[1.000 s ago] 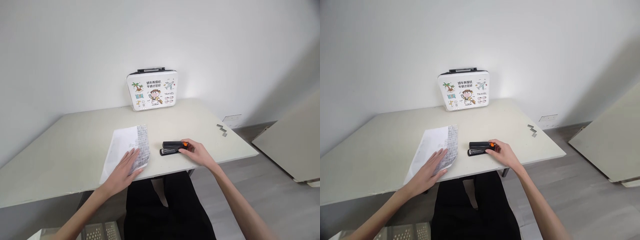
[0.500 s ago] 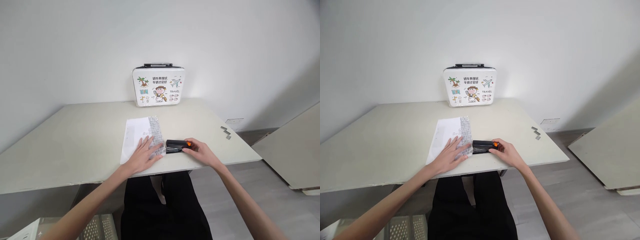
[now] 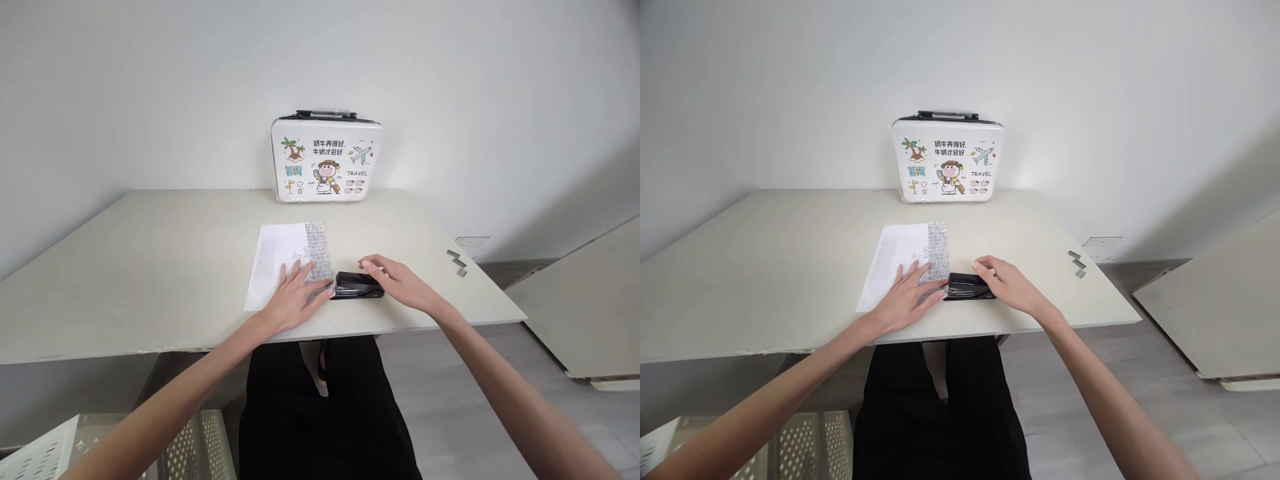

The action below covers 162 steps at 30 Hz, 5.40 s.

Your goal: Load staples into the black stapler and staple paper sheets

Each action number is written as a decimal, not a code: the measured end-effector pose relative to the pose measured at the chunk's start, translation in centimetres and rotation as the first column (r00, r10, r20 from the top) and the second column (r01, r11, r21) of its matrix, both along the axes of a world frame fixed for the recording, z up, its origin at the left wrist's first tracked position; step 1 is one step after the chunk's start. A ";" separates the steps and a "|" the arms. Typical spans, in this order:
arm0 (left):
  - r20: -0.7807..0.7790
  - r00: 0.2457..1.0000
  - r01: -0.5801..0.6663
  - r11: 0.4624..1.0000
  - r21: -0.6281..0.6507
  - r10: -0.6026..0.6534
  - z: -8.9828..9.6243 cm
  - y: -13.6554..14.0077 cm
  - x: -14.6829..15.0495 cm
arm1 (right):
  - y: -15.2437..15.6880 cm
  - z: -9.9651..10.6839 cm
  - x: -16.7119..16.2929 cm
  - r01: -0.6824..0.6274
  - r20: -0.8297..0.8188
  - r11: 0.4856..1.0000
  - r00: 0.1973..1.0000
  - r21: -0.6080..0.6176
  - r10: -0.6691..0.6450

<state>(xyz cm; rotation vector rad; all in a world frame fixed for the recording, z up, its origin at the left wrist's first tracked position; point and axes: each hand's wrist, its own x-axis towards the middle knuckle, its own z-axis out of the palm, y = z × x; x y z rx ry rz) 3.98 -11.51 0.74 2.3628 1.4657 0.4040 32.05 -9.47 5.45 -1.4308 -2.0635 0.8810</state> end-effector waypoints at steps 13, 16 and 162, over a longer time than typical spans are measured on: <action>0.040 0.999 -0.003 0.994 0.110 -0.002 -0.9 0.4 1.6 | 0.3 -1.4 -2.4 0.015 0.060 0.998 0.998 0.067 -0.019; 0.016 1.000 0.001 0.995 0.097 -0.002 -0.9 0.4 2.1 | 0.3 -1.6 -2.6 0.009 0.058 0.998 0.998 0.068 -0.013; -0.104 0.989 0.111 0.990 0.090 -0.101 -2.3 0.8 1.8 | 0.7 -2.1 -6.5 -0.022 0.367 0.935 0.923 0.353 -0.117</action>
